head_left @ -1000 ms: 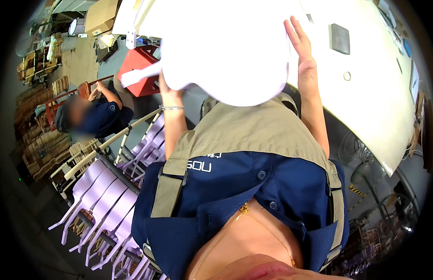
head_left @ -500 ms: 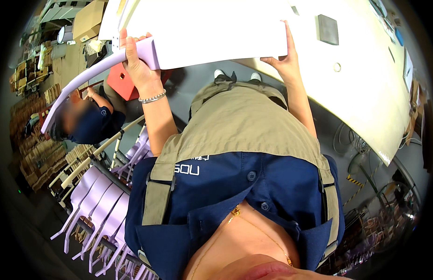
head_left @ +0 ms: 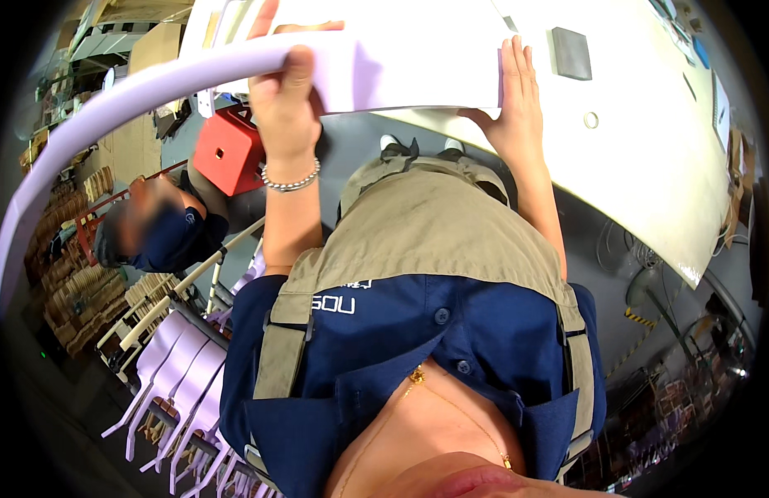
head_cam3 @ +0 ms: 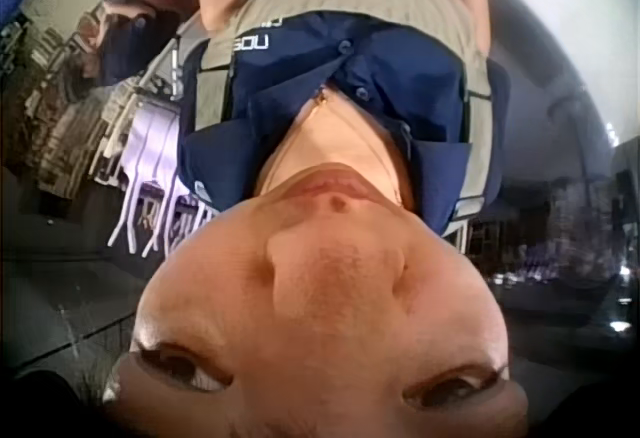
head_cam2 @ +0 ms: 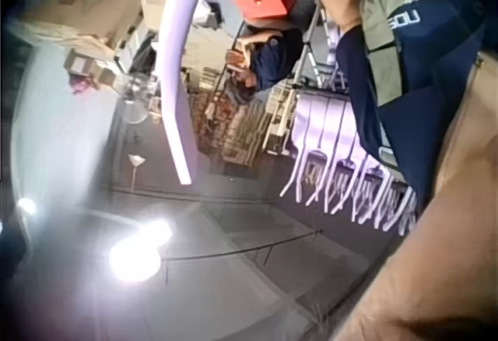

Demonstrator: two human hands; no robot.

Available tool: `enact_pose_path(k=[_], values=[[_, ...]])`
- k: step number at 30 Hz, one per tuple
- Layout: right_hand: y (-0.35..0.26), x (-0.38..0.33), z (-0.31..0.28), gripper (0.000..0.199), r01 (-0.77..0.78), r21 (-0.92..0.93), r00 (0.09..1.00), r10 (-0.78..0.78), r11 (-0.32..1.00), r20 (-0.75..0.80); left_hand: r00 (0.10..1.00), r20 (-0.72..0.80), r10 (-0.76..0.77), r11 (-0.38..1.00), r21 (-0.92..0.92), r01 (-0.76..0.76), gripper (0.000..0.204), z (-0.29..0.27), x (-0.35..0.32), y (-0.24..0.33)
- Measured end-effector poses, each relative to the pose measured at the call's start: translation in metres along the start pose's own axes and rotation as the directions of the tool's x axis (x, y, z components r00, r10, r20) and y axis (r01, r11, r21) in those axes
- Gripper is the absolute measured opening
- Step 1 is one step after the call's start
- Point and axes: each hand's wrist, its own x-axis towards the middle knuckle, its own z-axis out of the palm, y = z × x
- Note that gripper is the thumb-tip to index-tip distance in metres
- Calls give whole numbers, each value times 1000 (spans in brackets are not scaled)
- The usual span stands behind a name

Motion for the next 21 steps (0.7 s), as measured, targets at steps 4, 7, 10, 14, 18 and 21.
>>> enact_pose_path(k=[4, 7, 10, 14, 18, 21], values=[[-11, 4, -2, 103, -35, 24, 998, 34, 999, 55, 986, 165, -9, 998, 59, 0, 62, 28, 13, -4], [-16, 8, -8, 109, -126, 503, 992, 94, 855, 89, 814, 580, -11, 968, -198, 154, 66, 21, 43, 1], [-19, 9, -7, 106, -145, 674, 986, 162, 724, 39, 968, 199, -153, 986, 97, 135, 67, 51, 21, 0], [2, 1, -3, 93, -76, 205, 997, 78, 976, -2, 968, 251, -21, 985, 170, -23, 64, 43, 28, -7], [58, -9, 15, 66, -215, -152, 974, 200, 965, -109, 974, 179, -136, 984, 140, 112, 59, 16, 31, 7], [83, -24, 28, 59, -416, 247, 899, 436, 875, -29, 984, -76, -161, 987, -8, 161, 46, -25, 25, 1]])
